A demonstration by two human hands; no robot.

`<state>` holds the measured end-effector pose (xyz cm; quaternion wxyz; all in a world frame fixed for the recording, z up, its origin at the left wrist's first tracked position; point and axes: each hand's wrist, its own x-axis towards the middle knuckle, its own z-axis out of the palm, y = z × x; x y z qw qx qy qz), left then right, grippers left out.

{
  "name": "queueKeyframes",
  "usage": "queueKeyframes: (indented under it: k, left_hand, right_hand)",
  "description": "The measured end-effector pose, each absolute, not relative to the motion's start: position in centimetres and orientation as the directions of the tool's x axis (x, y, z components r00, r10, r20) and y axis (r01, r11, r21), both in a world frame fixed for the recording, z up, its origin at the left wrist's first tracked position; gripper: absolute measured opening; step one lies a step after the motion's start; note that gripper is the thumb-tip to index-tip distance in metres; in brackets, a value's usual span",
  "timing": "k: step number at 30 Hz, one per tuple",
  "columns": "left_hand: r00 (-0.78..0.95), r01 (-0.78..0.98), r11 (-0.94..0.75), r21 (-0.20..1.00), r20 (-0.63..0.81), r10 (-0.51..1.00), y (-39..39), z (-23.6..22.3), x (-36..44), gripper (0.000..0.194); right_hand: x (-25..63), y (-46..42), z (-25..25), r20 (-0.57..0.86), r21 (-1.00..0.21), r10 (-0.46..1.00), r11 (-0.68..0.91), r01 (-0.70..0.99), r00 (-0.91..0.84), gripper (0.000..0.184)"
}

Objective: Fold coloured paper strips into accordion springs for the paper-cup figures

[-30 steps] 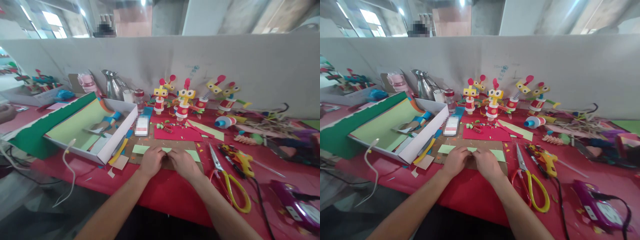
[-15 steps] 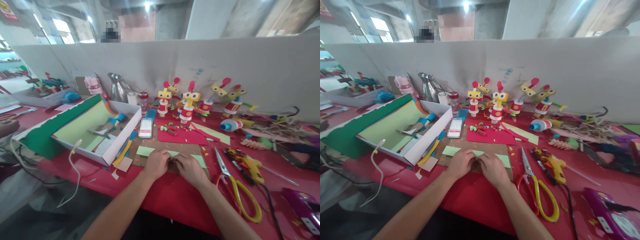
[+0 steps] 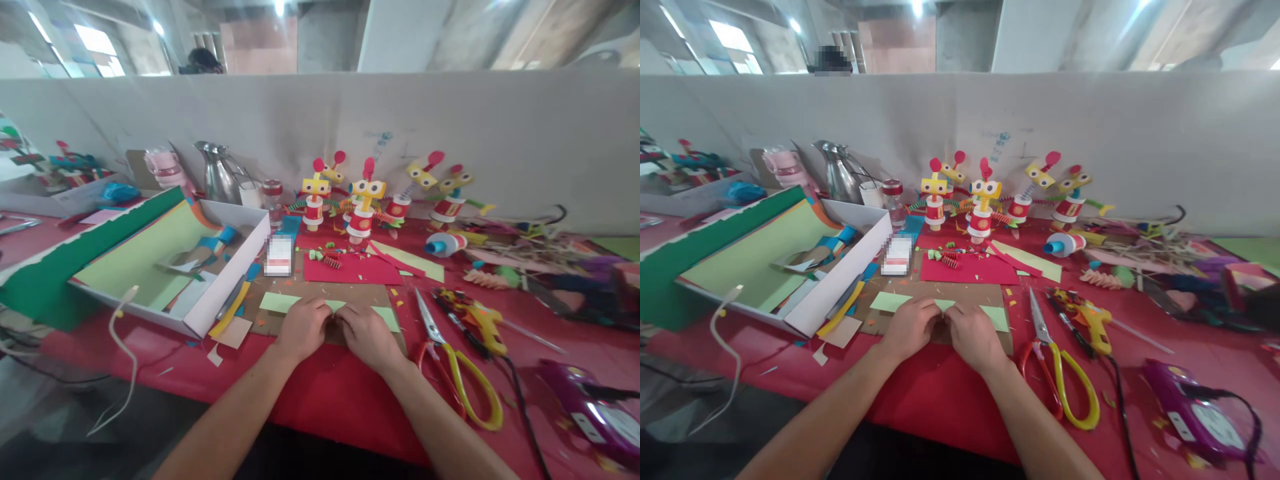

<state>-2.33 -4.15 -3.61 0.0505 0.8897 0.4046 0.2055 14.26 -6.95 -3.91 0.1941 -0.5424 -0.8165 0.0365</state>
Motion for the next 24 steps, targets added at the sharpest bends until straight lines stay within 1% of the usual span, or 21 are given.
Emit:
queueKeyframes:
  k: [7, 12, 18, 20, 22, 24]
  left_hand:
    - [0.59, 0.697, -0.668, 0.262, 0.32, 0.741, -4.2, -3.5, -2.3, 0.017]
    - [0.599, 0.7, -0.672, 0.241, 0.313, 0.737, -4.0, -3.7, -2.2, 0.017]
    - [0.589, 0.708, -0.663, 0.243, 0.314, 0.744, -4.0, -3.6, -2.3, 0.017]
    - [0.589, 0.705, -0.663, 0.251, 0.314, 0.745, -4.1, -3.6, -2.3, 0.017]
    - [0.589, 0.697, -0.666, 0.267, 0.317, 0.744, -4.0, -3.6, -2.3, 0.018]
    - [0.589, 0.682, -0.671, 0.291, 0.325, 0.74, -4.0, -3.8, -2.4, 0.018]
  right_hand:
    - [14.3, -7.2, -3.7, 0.268, -0.253, 0.907, 0.392, 0.885, -0.325, 0.017]
    - [14.2, -7.2, -3.6, 0.263, -0.239, 0.91, 0.382, 0.892, -0.319, 0.016]
    - [14.1, -7.2, -3.3, 0.255, -0.245, 0.91, 0.388, 0.889, -0.327, 0.017]
    - [14.2, -7.2, -3.2, 0.258, -0.271, 0.911, 0.388, 0.881, -0.322, 0.018]
    - [14.6, -7.1, -3.0, 0.29, -0.351, 0.918, 0.366, 0.862, -0.271, 0.021]
    - [15.1, -7.1, -2.8, 0.334, -0.442, 0.925, 0.322, 0.837, -0.179, 0.023]
